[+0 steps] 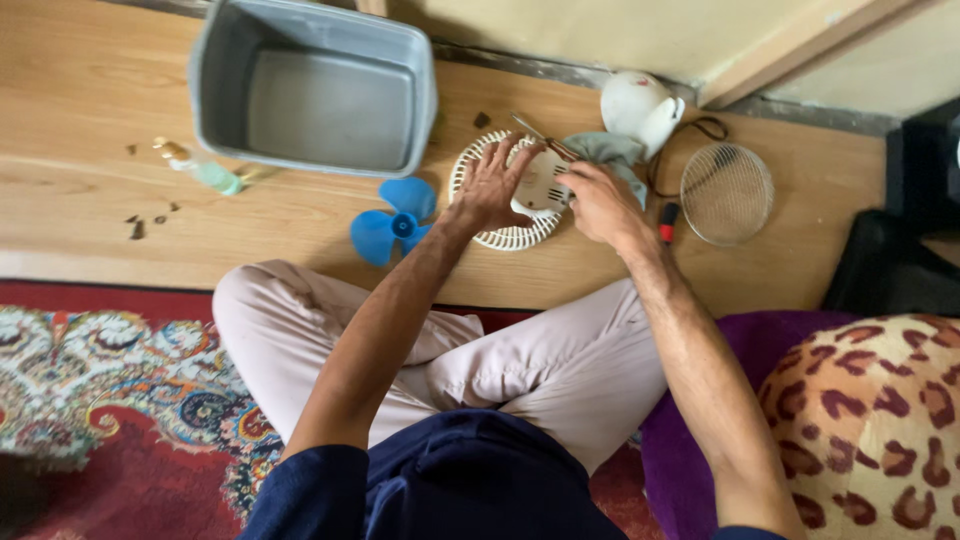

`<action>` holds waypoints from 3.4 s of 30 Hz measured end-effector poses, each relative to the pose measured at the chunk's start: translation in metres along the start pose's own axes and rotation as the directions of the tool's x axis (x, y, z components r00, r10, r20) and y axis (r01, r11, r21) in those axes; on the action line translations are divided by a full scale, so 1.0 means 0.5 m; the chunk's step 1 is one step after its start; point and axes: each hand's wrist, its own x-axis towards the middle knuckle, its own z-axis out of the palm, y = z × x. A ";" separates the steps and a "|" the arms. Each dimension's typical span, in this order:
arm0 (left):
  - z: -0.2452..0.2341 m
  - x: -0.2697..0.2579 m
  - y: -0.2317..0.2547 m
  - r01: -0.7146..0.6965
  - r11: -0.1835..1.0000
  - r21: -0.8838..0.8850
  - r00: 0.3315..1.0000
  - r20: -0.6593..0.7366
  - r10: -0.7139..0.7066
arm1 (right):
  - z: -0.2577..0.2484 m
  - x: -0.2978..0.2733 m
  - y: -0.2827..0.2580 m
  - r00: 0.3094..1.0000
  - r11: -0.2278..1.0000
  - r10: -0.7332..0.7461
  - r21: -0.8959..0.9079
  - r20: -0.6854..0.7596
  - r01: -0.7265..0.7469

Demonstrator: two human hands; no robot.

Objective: The person sits on the floor and assembles a small electric fan. They use a screwdriver to attach the fan blades to the motor housing, secure the central cap, and tighten screws on the fan cage.

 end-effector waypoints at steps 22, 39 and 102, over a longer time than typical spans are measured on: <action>-0.239 -0.467 -0.466 0.126 0.911 -0.392 0.711 -0.605 -0.358 | 0.019 0.174 -0.563 0.820 0.805 -0.568 0.250 0.068 0.537; -0.177 -0.714 -0.703 0.503 0.777 -0.379 0.242 -0.801 -0.547 | 0.252 0.397 -0.866 0.713 0.745 -0.667 0.208 0.219 0.633; -0.370 -0.498 -0.309 -0.079 0.993 0.093 0.475 -0.872 0.119 | -0.006 0.256 -0.620 0.918 0.750 -0.348 0.531 -0.190 0.394</action>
